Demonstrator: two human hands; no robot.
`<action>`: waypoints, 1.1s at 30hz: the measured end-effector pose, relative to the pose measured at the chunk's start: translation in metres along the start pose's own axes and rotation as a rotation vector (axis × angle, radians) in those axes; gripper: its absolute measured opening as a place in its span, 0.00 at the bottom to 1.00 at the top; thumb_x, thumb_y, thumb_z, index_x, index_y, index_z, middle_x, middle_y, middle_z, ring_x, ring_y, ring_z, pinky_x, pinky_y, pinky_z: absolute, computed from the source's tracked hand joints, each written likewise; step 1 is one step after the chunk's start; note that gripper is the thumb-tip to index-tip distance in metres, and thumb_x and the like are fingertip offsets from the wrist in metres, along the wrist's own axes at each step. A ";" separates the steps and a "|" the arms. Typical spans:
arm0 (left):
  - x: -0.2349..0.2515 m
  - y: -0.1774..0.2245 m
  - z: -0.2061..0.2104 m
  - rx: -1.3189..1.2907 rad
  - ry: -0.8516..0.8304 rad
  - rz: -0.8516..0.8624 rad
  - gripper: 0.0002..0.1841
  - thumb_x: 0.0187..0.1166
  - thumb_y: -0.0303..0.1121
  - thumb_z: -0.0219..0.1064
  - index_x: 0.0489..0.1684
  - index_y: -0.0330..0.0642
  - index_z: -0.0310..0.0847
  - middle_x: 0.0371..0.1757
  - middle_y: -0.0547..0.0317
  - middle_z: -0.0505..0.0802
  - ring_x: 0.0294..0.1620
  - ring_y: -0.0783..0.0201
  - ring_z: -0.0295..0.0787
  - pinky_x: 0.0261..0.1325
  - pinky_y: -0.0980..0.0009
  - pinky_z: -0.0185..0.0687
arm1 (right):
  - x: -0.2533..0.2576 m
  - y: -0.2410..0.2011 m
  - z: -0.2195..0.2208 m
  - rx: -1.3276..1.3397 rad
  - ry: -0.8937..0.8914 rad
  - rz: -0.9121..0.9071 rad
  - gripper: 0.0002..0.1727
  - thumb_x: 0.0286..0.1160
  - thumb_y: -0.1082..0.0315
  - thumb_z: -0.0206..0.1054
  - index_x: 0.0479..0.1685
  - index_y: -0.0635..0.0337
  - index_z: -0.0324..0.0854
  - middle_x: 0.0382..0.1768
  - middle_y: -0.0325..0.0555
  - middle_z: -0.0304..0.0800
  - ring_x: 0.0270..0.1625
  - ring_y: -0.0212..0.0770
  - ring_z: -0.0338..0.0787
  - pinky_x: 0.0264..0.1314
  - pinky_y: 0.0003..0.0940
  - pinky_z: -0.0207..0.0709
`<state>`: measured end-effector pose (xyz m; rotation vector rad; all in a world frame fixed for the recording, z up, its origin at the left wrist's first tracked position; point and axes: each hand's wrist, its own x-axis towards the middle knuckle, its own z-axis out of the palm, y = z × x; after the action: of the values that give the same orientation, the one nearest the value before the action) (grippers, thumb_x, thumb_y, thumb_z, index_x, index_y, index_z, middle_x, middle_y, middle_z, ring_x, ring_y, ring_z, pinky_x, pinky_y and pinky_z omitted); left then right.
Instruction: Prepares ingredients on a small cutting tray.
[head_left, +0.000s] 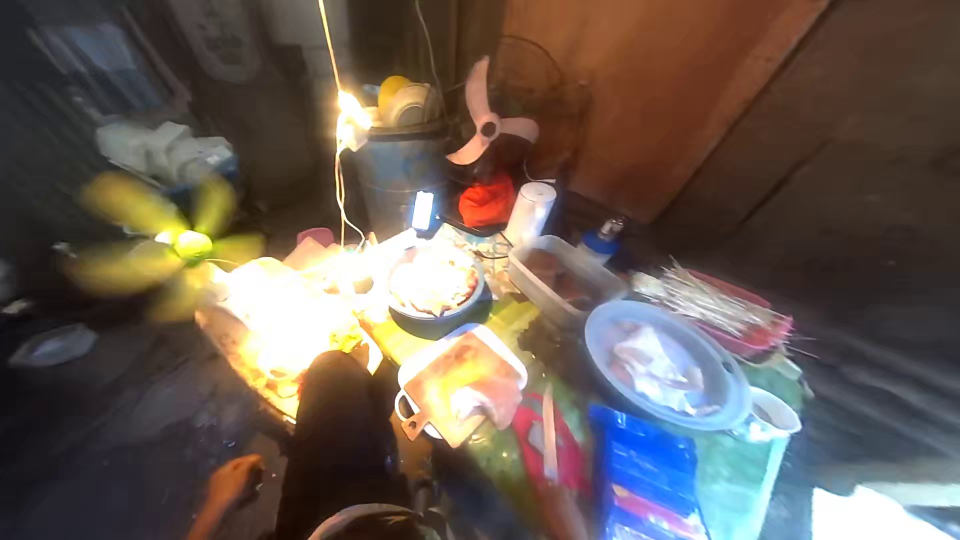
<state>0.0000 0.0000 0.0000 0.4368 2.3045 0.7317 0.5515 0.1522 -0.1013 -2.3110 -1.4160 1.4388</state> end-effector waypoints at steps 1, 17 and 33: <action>0.010 0.025 -0.007 0.026 0.069 0.132 0.19 0.93 0.33 0.54 0.66 0.24 0.81 0.55 0.31 0.91 0.47 0.46 0.89 0.58 0.48 0.83 | 0.001 -0.003 -0.002 0.005 -0.017 0.035 0.27 0.94 0.54 0.52 0.78 0.68 0.73 0.68 0.72 0.84 0.71 0.69 0.85 0.73 0.67 0.75; -0.050 0.211 0.326 0.699 -0.697 0.887 0.38 0.77 0.34 0.71 0.92 0.56 0.62 0.93 0.42 0.62 0.91 0.38 0.59 0.86 0.43 0.64 | -0.004 -0.022 0.001 -0.014 -0.010 0.179 0.31 0.95 0.51 0.49 0.80 0.70 0.70 0.68 0.73 0.84 0.72 0.68 0.85 0.76 0.65 0.74; 0.022 0.251 0.342 0.335 -0.969 0.279 0.33 0.80 0.39 0.74 0.83 0.36 0.67 0.70 0.35 0.84 0.66 0.46 0.85 0.68 0.50 0.81 | 0.001 -0.033 0.003 -0.115 -0.017 0.283 0.33 0.95 0.47 0.49 0.82 0.67 0.68 0.67 0.69 0.86 0.72 0.66 0.86 0.75 0.64 0.75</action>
<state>0.2460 0.3396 -0.0695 1.0179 1.4386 0.1559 0.5282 0.1704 -0.0873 -2.6675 -1.2454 1.4811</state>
